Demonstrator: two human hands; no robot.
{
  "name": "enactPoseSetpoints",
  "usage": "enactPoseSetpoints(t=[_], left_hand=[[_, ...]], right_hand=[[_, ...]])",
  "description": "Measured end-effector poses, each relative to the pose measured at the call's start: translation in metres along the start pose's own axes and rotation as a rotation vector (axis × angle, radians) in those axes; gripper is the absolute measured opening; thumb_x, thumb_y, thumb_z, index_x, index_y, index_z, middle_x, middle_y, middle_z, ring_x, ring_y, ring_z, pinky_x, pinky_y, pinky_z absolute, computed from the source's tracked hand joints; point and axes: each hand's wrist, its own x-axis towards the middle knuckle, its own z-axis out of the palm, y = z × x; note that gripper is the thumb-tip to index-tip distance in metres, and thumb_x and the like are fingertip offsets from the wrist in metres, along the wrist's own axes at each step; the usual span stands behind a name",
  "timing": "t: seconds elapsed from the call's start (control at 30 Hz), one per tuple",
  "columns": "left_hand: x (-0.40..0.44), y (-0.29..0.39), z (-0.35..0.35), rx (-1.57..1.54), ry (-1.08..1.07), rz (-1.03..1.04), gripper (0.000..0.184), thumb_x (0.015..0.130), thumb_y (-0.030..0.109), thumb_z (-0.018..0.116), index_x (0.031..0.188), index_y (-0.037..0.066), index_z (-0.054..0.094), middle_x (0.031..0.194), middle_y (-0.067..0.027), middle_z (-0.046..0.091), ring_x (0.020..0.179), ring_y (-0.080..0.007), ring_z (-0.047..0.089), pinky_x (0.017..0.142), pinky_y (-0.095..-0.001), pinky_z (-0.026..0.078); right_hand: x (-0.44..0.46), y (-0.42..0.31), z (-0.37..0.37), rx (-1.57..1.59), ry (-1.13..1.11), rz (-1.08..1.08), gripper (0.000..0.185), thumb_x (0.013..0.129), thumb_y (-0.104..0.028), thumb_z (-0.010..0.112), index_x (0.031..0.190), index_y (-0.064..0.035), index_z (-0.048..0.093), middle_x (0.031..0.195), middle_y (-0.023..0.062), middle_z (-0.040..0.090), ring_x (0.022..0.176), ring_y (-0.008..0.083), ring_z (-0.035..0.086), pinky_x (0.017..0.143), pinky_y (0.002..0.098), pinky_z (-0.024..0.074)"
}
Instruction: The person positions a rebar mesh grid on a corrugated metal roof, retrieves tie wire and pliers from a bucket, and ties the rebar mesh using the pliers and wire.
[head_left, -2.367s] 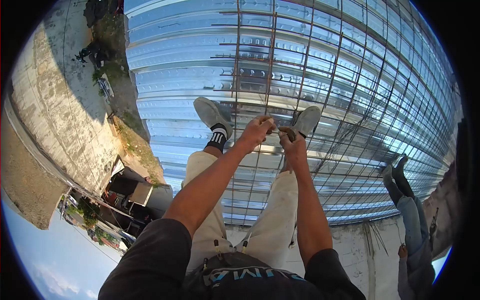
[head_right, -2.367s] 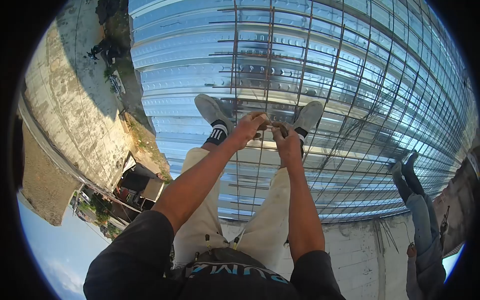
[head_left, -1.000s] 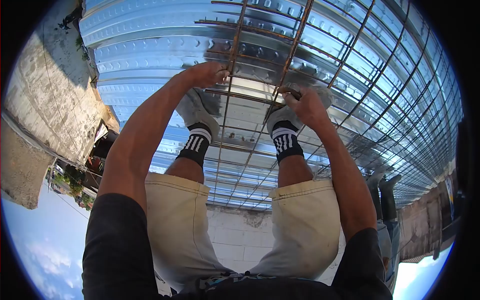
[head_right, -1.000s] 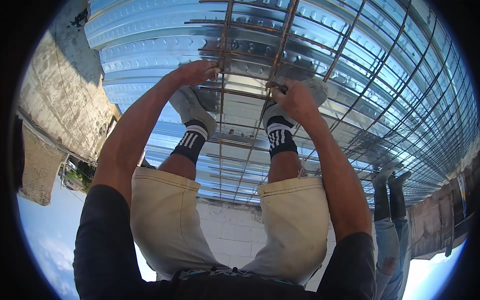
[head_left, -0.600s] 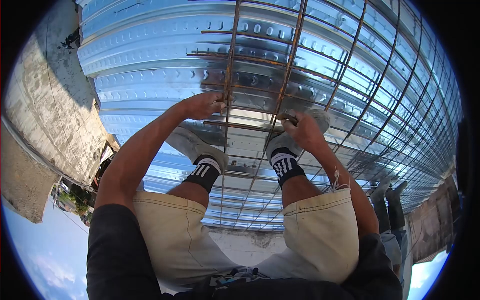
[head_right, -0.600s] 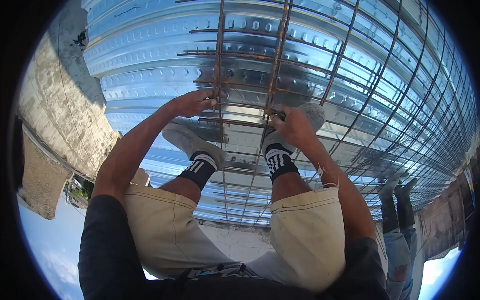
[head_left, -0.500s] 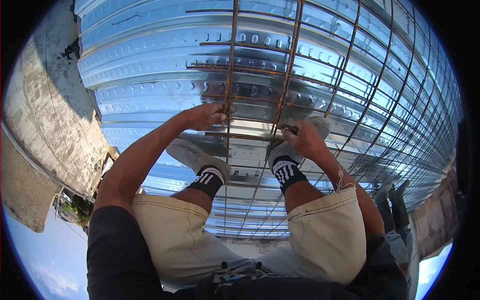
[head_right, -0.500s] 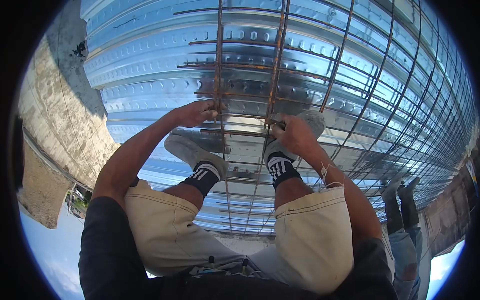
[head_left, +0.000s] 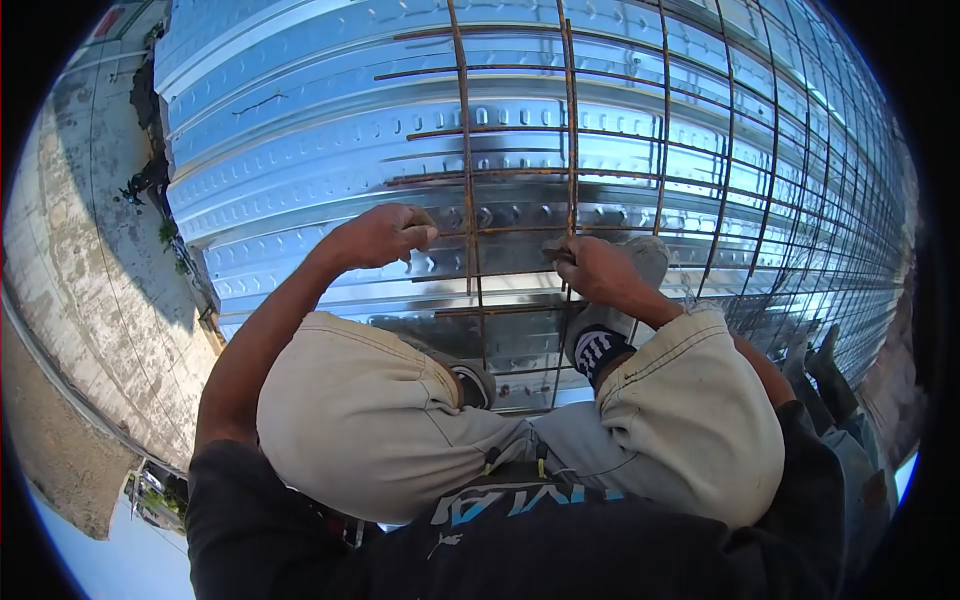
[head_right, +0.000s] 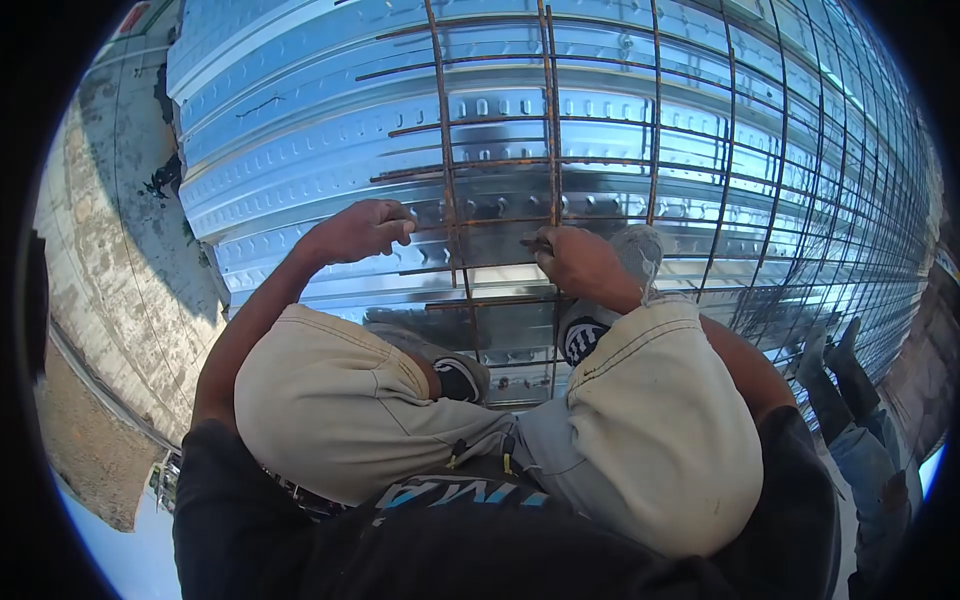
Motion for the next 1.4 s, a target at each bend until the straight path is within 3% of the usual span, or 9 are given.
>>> enactPoseSetpoints(t=[0.07,0.3,0.4,0.5,0.83,1.0,1.03,1.2,1.4], left_hand=[[-0.011,0.002,-0.002,-0.236,0.182,-0.015,0.046,0.091,0.031,0.049,0.124,0.000,0.050,0.111,-0.0153,0.060,0.072,-0.0165,0.062,0.062,-0.0304,0.052],[0.032,-0.001,0.037,-0.698,0.120,-0.260,0.034,0.090,0.022,0.049,0.115,0.000,0.053,0.114,-0.0140,0.059,0.063,-0.0125,0.057,0.046,-0.0224,0.043],[0.046,0.000,0.032,-0.853,0.031,-0.341,0.027,0.090,0.020,0.048,0.106,-0.001,0.055,0.106,-0.0116,0.062,0.060,-0.0113,0.055,0.042,-0.0205,0.040],[0.057,-0.004,0.037,-0.967,0.045,-0.312,0.019,0.088,0.015,0.048,0.090,0.001,0.061,0.070,-0.0047,0.058,0.056,-0.0099,0.055,0.041,-0.0192,0.042],[0.065,-0.007,0.047,-1.108,-0.078,-0.129,0.028,0.087,0.012,0.045,0.110,0.006,0.059,0.090,-0.0021,0.060,0.054,-0.0034,0.045,0.039,-0.0144,0.035],[0.065,-0.004,0.052,-1.251,0.003,-0.060,0.030,0.088,0.012,0.047,0.116,0.006,0.054,0.097,-0.0020,0.061,0.052,-0.0004,0.041,0.037,-0.0122,0.030],[0.064,-0.006,0.052,-1.208,0.019,-0.038,0.030,0.086,0.012,0.049,0.116,0.006,0.053,0.096,-0.0020,0.061,0.051,0.0000,0.041,0.037,-0.0120,0.030],[0.055,0.001,0.054,-1.013,0.073,0.064,0.043,0.080,0.013,0.064,0.118,0.004,0.046,0.094,-0.0047,0.061,0.056,-0.0012,0.048,0.039,-0.0139,0.032],[0.076,0.001,0.090,-0.457,0.740,0.109,0.048,0.081,0.020,0.067,0.115,0.001,0.039,0.091,-0.0111,0.062,0.069,-0.0165,0.059,0.061,-0.0287,0.047]], right_hand=[[-0.002,-0.013,0.000,-0.039,0.004,0.044,0.033,0.086,-0.025,0.055,0.112,-0.0043,0.060,0.100,0.0207,0.064,0.093,0.0371,0.060,0.083,0.0445,0.0459],[0.013,-0.032,0.013,-0.071,0.002,0.096,0.033,0.087,-0.025,0.054,0.112,-0.0037,0.059,0.101,0.0205,0.063,0.095,0.0371,0.060,0.083,0.0445,0.0458],[0.011,-0.041,0.013,-0.071,0.015,0.065,0.034,0.088,-0.025,0.052,0.116,-0.0076,0.058,0.105,0.0184,0.063,0.097,0.0364,0.061,0.084,0.0465,0.0467],[0.017,-0.039,0.026,-0.080,-0.052,0.022,0.035,0.087,-0.025,0.053,0.117,-0.0079,0.058,0.105,0.0184,0.064,0.097,0.0364,0.061,0.085,0.0461,0.0469],[0.048,-0.033,0.040,-0.007,-0.242,0.039,0.032,0.082,-0.019,0.055,0.109,-0.0032,0.062,0.097,0.0215,0.065,0.091,0.0374,0.062,0.082,0.0441,0.0479],[0.063,-0.021,0.045,0.397,-0.279,0.043,0.021,0.082,-0.009,0.055,0.099,0.0027,0.061,0.071,0.0099,0.058,0.062,0.0168,0.054,0.054,0.0306,0.0429],[0.065,-0.018,0.046,0.521,-0.291,0.058,0.019,0.082,-0.007,0.056,0.098,0.0028,0.061,0.066,0.0052,0.054,0.057,0.0103,0.049,0.048,0.0264,0.0392],[0.066,-0.021,0.050,0.713,-0.308,0.186,0.016,0.081,-0.004,0.059,0.096,0.0020,0.058,0.069,0.0040,0.054,0.057,0.0110,0.050,0.048,0.0259,0.0395],[0.072,-0.008,0.048,0.961,-0.338,0.215,0.011,0.082,-0.002,0.060,0.093,-0.0007,0.058,0.072,0.0045,0.056,0.059,0.0130,0.054,0.050,0.0266,0.0441]])
